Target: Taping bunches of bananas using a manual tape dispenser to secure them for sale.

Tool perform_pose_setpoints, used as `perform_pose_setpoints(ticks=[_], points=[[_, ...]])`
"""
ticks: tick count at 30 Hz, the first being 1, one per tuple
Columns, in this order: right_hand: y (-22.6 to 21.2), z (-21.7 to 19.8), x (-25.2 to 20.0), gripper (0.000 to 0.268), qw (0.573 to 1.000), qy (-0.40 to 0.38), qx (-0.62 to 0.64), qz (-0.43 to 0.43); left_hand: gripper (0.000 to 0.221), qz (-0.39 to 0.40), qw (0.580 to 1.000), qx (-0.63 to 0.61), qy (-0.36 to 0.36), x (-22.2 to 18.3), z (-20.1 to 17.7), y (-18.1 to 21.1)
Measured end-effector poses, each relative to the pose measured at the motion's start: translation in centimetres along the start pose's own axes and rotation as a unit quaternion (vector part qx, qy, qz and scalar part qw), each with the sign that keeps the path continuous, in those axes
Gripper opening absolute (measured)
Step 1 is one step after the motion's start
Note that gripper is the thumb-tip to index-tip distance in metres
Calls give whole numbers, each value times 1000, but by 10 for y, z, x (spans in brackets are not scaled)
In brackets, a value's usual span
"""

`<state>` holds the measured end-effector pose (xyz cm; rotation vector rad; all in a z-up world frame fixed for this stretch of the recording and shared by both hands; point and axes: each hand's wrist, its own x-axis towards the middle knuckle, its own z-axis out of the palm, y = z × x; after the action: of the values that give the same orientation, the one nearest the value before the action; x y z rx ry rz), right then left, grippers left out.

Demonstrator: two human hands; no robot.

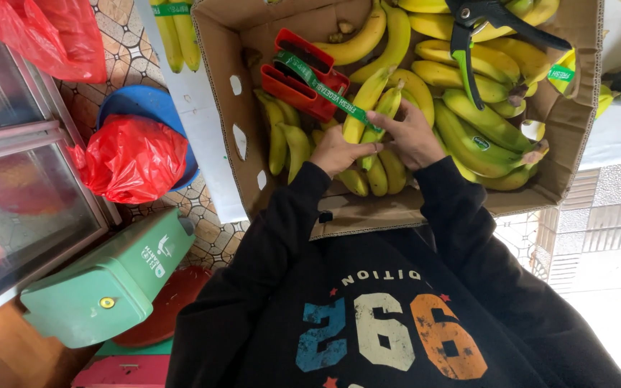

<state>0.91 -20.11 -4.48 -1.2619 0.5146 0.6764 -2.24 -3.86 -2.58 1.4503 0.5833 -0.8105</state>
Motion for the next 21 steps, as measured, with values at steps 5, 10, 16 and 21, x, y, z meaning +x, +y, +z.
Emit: perform_pose_setpoints(ticks=[5,10,16,21], points=[[1,2,3,48,998,-13,-49,-45,59,-4,999,44,18,-5,2,4],[5,2,5,51,999,-26,-20,-30,62,-30,989,133,61,-20,2,21],[-9,7,7,69,998,39,-7,-41,64,-58,963,245,93,-22,0,22],[6,0,43,63,992,129,-3,-5,60,-22,954,277,116,-19,5,16]])
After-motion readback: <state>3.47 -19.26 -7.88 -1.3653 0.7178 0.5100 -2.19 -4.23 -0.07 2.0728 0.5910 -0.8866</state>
